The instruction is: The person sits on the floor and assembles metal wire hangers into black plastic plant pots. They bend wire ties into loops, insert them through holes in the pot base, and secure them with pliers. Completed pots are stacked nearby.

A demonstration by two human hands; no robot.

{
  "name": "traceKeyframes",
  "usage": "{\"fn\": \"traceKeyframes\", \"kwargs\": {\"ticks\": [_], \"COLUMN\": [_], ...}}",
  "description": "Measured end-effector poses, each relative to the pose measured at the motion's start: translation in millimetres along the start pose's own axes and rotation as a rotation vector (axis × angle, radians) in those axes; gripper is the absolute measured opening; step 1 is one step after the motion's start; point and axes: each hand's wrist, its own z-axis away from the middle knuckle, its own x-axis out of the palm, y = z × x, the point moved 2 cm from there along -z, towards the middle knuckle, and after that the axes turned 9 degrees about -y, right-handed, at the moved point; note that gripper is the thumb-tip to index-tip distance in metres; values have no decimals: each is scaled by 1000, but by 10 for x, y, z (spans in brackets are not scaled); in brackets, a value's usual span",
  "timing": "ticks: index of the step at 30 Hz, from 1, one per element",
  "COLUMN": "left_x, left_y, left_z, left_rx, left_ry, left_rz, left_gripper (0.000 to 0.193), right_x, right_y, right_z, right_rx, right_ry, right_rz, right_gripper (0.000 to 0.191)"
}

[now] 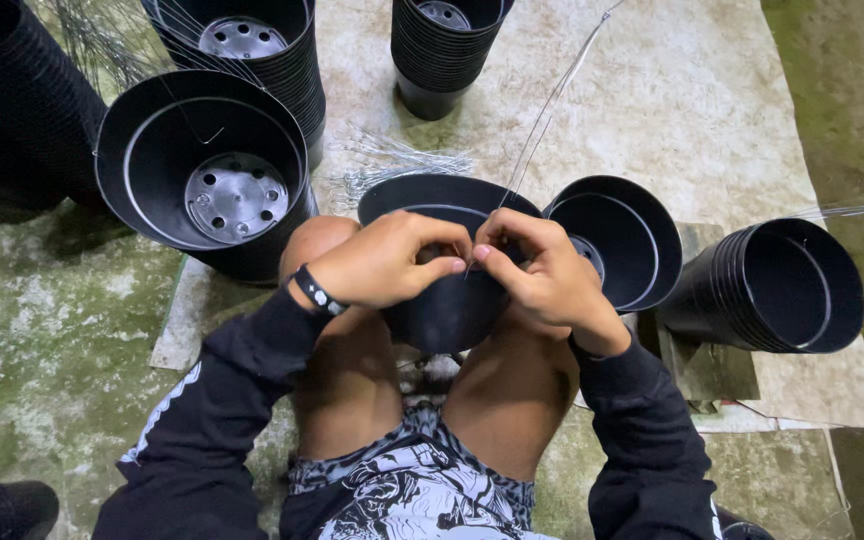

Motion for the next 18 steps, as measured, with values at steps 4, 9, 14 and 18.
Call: {"fn": "traceKeyframes", "kwargs": {"ticks": [4, 9, 14, 18], "left_x": [-41, -23, 10, 56], "left_y": [-79, -81, -3, 46], "left_z": [-92, -82, -37, 24], "left_rx": [57, 96, 54, 48], "left_ry": [-111, -154, -60, 44], "left_rz": [124, 125, 53, -1], "left_gripper": [17, 14, 15, 13], "right_x": [-2, 3, -2, -8], "right_y": [4, 38, 59, 54], "right_z": [15, 56, 61, 51], "right_rx": [-32, -74, -128, -62], "right_ry": [5, -21, 8, 38], "right_rz": [-29, -56, -76, -43], "right_gripper": [8, 7, 7, 8]}}
